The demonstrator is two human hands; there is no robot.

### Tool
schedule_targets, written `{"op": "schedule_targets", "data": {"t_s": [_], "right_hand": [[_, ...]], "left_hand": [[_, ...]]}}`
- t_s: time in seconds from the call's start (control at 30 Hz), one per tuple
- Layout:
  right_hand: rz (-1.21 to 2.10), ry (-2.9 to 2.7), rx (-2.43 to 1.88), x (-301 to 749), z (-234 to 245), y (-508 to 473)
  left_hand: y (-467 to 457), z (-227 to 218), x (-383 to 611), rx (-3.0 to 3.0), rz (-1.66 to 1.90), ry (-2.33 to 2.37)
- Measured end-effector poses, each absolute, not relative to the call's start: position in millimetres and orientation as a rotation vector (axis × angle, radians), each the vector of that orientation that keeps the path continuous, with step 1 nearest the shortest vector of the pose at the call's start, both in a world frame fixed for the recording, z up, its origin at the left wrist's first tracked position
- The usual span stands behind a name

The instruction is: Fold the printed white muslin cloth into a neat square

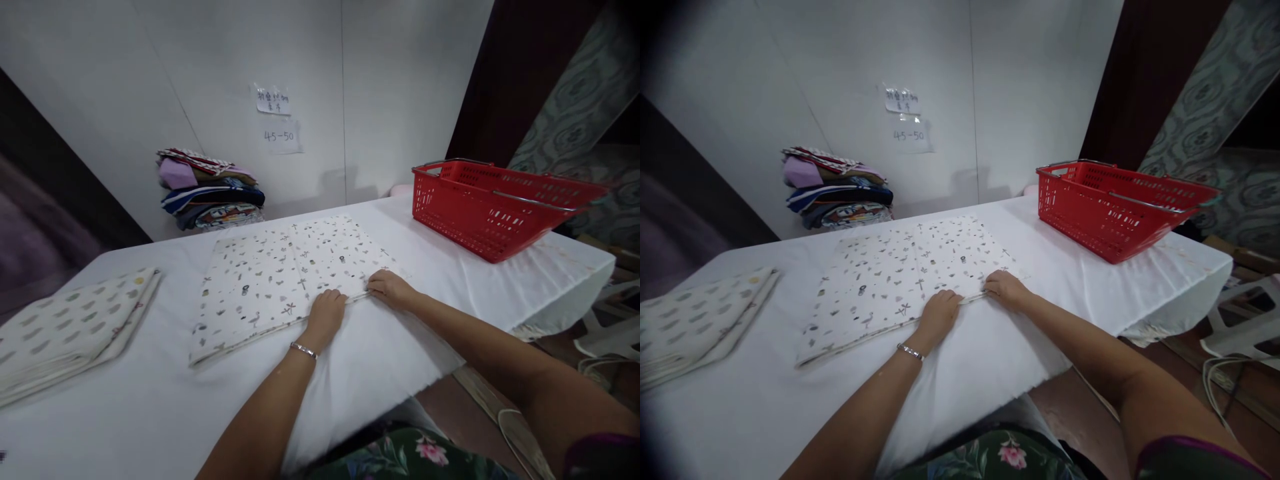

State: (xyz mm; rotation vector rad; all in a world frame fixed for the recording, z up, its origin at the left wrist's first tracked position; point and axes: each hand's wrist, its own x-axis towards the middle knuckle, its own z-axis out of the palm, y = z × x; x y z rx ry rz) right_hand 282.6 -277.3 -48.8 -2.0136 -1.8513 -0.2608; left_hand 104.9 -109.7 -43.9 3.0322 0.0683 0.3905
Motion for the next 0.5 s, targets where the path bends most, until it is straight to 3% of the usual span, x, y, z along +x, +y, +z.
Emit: {"op": "schedule_targets", "data": {"t_s": [0.5], "right_hand": [[-0.497,-2.063,-2.079,275.5,-44.7,-272.6]], "left_hand": [[-109.8,-43.9,105.8,3.023,0.395,0.078]]}}
